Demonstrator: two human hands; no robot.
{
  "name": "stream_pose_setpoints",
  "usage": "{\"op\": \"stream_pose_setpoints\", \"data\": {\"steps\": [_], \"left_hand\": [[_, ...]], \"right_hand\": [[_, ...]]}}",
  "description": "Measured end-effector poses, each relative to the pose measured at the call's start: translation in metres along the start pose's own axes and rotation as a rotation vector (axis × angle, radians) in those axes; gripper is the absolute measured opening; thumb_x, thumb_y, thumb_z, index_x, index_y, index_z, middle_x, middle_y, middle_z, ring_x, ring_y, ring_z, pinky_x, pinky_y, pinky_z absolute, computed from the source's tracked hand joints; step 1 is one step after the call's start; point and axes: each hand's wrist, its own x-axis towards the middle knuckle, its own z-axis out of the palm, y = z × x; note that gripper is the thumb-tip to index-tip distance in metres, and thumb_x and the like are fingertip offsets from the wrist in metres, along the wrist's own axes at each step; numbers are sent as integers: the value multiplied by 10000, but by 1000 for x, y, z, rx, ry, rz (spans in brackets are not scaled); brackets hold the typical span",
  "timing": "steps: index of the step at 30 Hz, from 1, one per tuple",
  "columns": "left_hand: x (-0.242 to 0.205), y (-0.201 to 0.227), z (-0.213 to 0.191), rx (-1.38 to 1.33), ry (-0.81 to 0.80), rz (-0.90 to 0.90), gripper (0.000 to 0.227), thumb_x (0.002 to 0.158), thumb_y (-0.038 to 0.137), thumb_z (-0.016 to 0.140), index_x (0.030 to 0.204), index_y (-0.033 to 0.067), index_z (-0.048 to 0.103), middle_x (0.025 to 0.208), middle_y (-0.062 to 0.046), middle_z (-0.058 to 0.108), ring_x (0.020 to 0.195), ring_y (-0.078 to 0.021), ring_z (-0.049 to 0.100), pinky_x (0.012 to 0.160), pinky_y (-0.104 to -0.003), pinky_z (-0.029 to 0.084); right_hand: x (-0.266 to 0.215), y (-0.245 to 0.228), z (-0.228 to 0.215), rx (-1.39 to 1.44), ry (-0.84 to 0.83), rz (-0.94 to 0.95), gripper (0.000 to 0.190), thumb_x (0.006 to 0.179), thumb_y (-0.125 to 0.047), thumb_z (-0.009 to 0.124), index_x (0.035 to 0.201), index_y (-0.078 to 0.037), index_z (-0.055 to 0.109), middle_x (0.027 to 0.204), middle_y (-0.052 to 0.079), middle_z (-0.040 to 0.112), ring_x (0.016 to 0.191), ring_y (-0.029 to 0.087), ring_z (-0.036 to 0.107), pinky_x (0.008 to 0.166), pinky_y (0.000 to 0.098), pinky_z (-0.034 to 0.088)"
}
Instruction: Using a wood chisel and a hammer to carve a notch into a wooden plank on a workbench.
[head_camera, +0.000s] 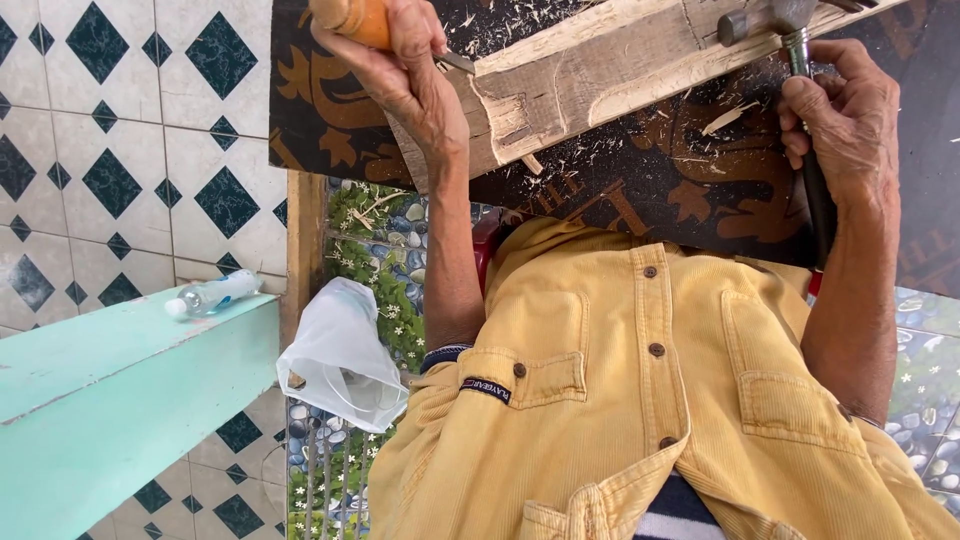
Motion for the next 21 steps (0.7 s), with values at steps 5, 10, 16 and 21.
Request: {"op": "stream_pose_setpoints", "data": {"steps": [5,10,16,21], "left_hand": [[22,14,8,-452,2,146,578,1191,136,507,1668,353,264,903,-48,409,785,-235,409,743,-447,417],[31,43,14,-406,-38,190,251,1177,182,501,1408,255,436,876,-33,427,737,-193,422,683,-351,424],[34,44,8,-415,17,174,214,1182,168,509,1390,184,460,888,-72,447,721,-203,423,663,-359,412],[36,26,-8,-507,50,129,256,1187,139,509,1440,125,475,890,-90,452,736,-217,430,665,-383,392]], "right_hand": [[-1,-6,2,-2,20,30,166,1282,-58,503,1435,-5,466,893,93,488,583,118,395,500,259,380],[-2,-8,2,-7,5,11,165,1289,-50,485,1445,-4,460,897,101,474,591,126,395,508,264,376],[-1,-7,2,5,11,19,157,1276,-46,497,1425,-5,470,885,93,487,581,118,400,496,262,381],[-1,-6,2,9,11,14,162,1279,-39,496,1435,-5,466,890,96,487,579,119,401,496,258,385]]}}
